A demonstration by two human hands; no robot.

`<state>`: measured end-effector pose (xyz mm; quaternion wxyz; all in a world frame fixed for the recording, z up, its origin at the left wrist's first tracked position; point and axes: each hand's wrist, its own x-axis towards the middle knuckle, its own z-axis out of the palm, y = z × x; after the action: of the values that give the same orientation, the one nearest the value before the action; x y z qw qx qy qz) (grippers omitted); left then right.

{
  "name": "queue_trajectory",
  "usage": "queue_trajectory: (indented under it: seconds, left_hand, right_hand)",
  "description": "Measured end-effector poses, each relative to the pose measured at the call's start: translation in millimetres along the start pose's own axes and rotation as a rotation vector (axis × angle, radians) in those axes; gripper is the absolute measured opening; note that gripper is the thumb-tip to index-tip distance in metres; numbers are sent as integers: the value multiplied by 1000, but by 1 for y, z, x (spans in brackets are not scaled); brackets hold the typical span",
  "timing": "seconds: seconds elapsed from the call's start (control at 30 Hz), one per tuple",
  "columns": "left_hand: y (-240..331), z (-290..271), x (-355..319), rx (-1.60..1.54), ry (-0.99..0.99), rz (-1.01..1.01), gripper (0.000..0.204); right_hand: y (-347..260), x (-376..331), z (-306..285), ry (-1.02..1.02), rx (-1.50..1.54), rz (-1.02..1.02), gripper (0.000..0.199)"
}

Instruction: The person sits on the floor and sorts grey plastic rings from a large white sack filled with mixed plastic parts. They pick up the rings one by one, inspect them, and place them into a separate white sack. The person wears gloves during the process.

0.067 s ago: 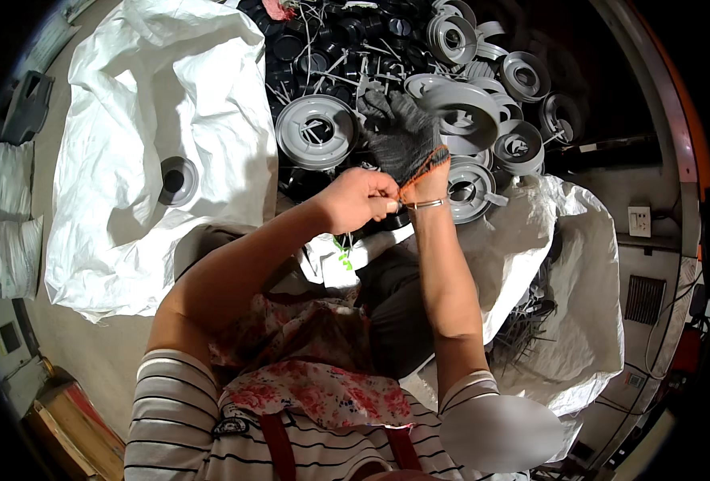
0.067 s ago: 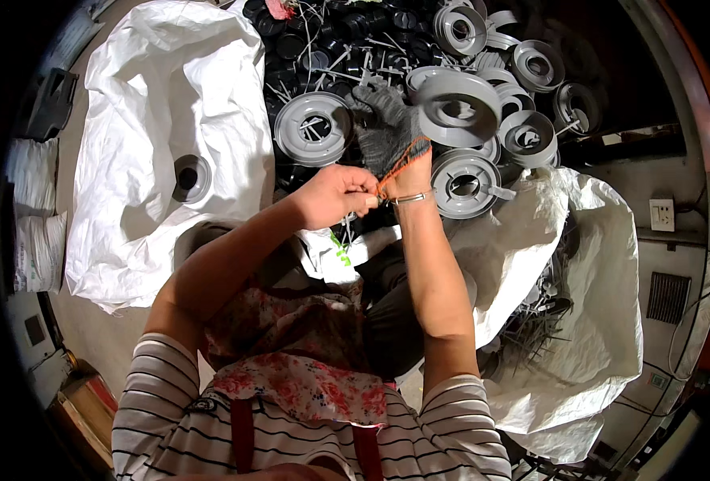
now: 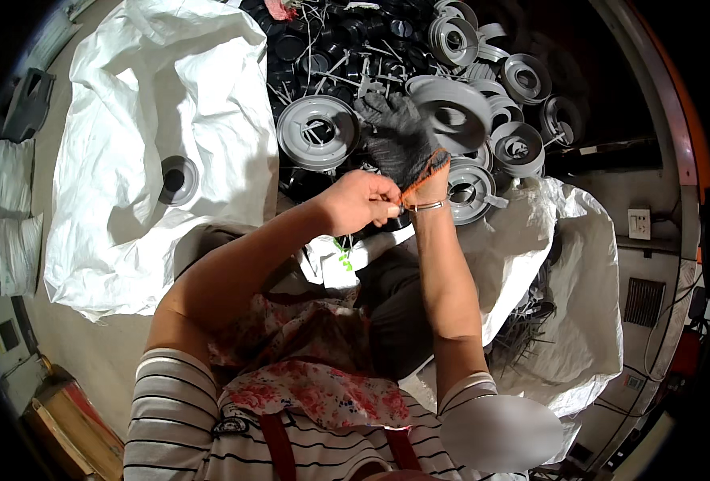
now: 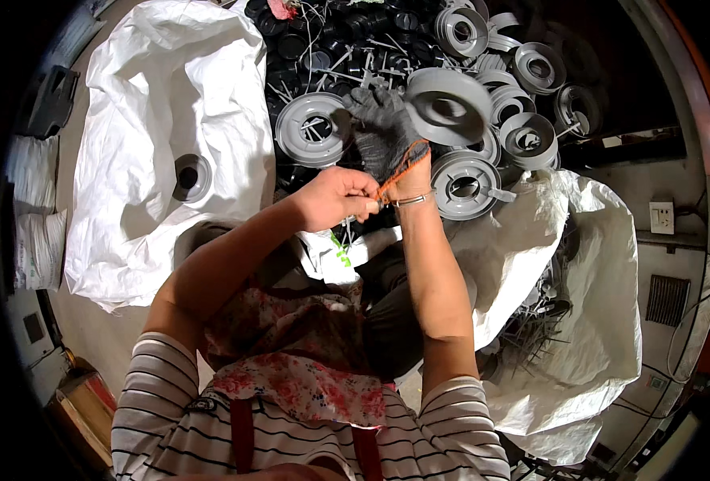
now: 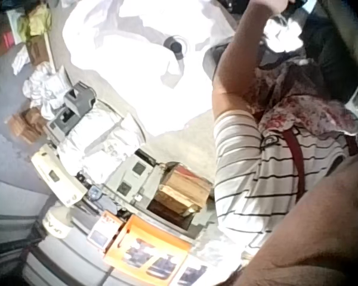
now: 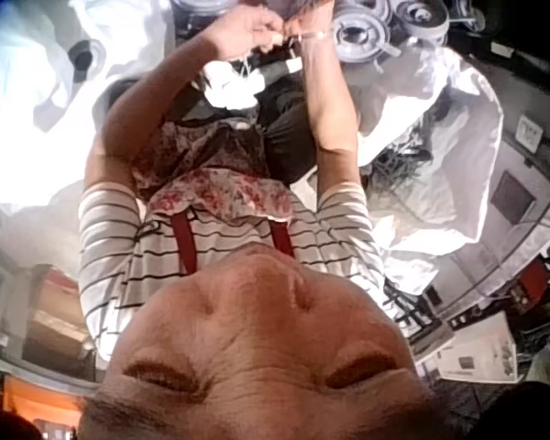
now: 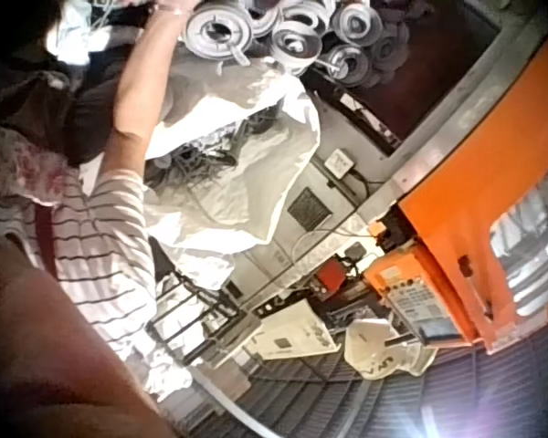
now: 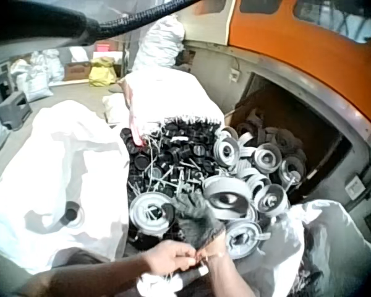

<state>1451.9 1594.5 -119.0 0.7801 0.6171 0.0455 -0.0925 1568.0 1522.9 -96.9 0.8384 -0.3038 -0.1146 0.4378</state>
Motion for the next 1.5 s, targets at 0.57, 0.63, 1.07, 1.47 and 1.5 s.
queue_trajectory:
  seconds: [0.57, 0.63, 1.07, 1.47, 1.5]
  left_hand:
    - [-2, -19, 1, 562, 649, 344, 21]
    - [0, -19, 1, 496, 585, 232, 21]
    - [10, -5, -9, 35, -46, 41, 8]
    - [2, 1, -7, 532, 411, 439, 22]
    - [-4, 2, -7, 591, 440, 600, 19]
  right_hand:
    - [29, -24, -32, -269, -2103, -190, 23]
    - [34, -24, -50, -302, -2167, -217, 23]
    - [35, -16, -40, -268, -2342, -502, 47]
    - [12, 14, -21, 346, 223, -5, 67]
    - [11, 10, -19, 344, 237, -3, 64]
